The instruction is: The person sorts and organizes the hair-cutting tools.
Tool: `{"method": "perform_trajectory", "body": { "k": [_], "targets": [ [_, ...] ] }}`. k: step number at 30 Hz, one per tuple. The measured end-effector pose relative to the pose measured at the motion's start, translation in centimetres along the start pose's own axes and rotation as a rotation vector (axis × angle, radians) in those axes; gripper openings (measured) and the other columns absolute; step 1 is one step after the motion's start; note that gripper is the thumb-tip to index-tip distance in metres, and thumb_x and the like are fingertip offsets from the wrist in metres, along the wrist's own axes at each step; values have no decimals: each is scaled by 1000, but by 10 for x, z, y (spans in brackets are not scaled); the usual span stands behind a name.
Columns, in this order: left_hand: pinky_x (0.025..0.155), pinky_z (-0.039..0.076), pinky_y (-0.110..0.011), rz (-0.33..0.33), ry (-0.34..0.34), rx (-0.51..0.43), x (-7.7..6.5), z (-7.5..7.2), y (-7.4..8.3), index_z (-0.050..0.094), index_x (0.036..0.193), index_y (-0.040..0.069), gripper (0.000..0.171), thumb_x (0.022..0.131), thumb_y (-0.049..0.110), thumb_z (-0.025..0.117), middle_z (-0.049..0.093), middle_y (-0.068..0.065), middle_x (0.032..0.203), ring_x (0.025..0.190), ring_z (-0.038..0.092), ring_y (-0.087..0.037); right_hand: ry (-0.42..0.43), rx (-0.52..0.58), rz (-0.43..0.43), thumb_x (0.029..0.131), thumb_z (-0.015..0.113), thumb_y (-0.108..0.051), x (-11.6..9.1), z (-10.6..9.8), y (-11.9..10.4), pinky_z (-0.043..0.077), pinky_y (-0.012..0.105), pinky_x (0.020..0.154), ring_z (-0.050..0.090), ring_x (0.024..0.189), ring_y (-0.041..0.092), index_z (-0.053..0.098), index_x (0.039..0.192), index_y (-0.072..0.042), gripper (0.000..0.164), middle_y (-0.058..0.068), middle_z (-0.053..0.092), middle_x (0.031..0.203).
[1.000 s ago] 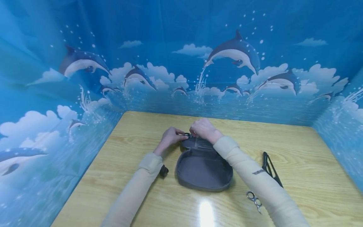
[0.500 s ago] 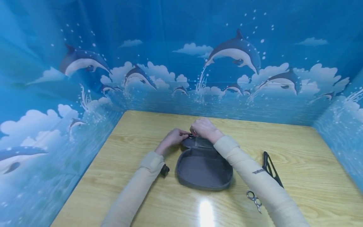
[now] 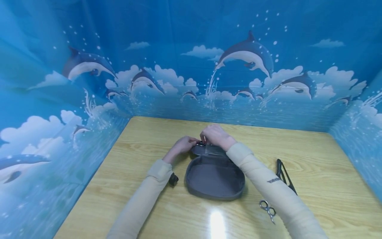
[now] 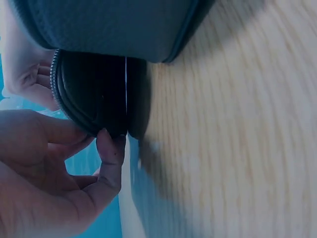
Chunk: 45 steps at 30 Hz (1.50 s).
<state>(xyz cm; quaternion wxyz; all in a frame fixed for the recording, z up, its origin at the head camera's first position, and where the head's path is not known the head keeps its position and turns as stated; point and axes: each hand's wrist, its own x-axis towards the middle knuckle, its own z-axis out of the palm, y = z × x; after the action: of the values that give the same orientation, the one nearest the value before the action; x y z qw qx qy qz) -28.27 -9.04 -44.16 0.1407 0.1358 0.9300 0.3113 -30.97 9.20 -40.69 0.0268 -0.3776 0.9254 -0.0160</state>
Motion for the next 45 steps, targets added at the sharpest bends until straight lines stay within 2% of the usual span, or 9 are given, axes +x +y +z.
{"method": "perform_trajectory", "body": {
  "k": [8, 12, 16, 18, 21, 28, 34, 40, 45],
  "targets": [
    [102, 50, -42, -33, 41, -44, -6, -4, -1, 74, 123, 11, 26, 104, 16, 56, 69, -13, 129, 120, 63, -28, -2, 42, 31, 85, 82, -10, -8, 1, 3, 58, 32, 71, 69, 78, 16, 81, 91, -14, 7, -1, 76, 87],
    [87, 52, -34, -47, 46, -72, -7, -4, 0, 76, 119, 12, 24, 104, 19, 58, 72, -10, 119, 97, 65, -20, -15, 70, 16, 88, 76, -3, -13, -2, 3, 60, 35, 76, 71, 82, 19, 82, 92, -13, 12, 2, 77, 90],
    [65, 42, -26, -53, 33, -100, -8, -4, 0, 75, 120, 14, 26, 106, 22, 56, 72, -10, 102, 69, 50, -12, -63, 136, 18, 91, 72, -2, -23, -10, 6, 59, 39, 84, 72, 95, 24, 81, 101, -10, 16, 5, 77, 100],
    [62, 40, -24, -49, 30, -107, -10, -5, -1, 74, 122, 14, 27, 106, 23, 54, 72, -10, 102, 65, 49, -11, -72, 153, 23, 92, 72, -4, -30, -15, 7, 59, 40, 87, 71, 99, 25, 80, 105, -9, 16, 6, 77, 105],
    [64, 47, -23, -48, 33, -142, -14, -6, 0, 72, 125, 11, 28, 106, 22, 54, 73, -10, 110, 71, 57, -11, -42, 162, 31, 93, 72, -7, -43, -24, 7, 58, 42, 87, 71, 101, 26, 78, 109, -8, 17, 7, 76, 108],
    [74, 61, -38, -82, 8, -366, -29, -5, 3, 63, 134, 2, 32, 104, 12, 58, 71, -21, 112, 83, 71, -31, 211, 157, 63, 91, 76, -11, -90, -42, 2, 59, 38, 68, 72, 82, 20, 79, 101, -12, 11, 3, 77, 99],
    [81, 61, -36, -91, 47, -424, -43, 0, 4, 61, 134, -2, 33, 102, 10, 60, 65, -24, 128, 96, 72, -32, 392, 124, 122, 91, 77, -12, -133, -45, 4, 58, 37, 65, 71, 75, 16, 78, 98, -13, 8, 1, 77, 93],
    [79, 62, -35, -91, 43, -463, -52, 5, 4, 56, 140, 0, 43, 100, 14, 65, 61, -24, 134, 98, 72, -31, 423, 115, 199, 90, 77, -11, -184, -36, 12, 55, 34, 59, 68, 71, 14, 78, 97, -14, 8, -1, 76, 89],
    [79, 62, -33, -52, 14, -433, -56, 10, 7, 50, 146, -3, 53, 98, 14, 68, 57, -27, 140, 95, 74, -30, 348, 147, 178, 85, 82, -13, -230, -17, 16, 56, 30, 61, 67, 73, 8, 77, 94, -20, 13, -9, 74, 87]
  ]
}}
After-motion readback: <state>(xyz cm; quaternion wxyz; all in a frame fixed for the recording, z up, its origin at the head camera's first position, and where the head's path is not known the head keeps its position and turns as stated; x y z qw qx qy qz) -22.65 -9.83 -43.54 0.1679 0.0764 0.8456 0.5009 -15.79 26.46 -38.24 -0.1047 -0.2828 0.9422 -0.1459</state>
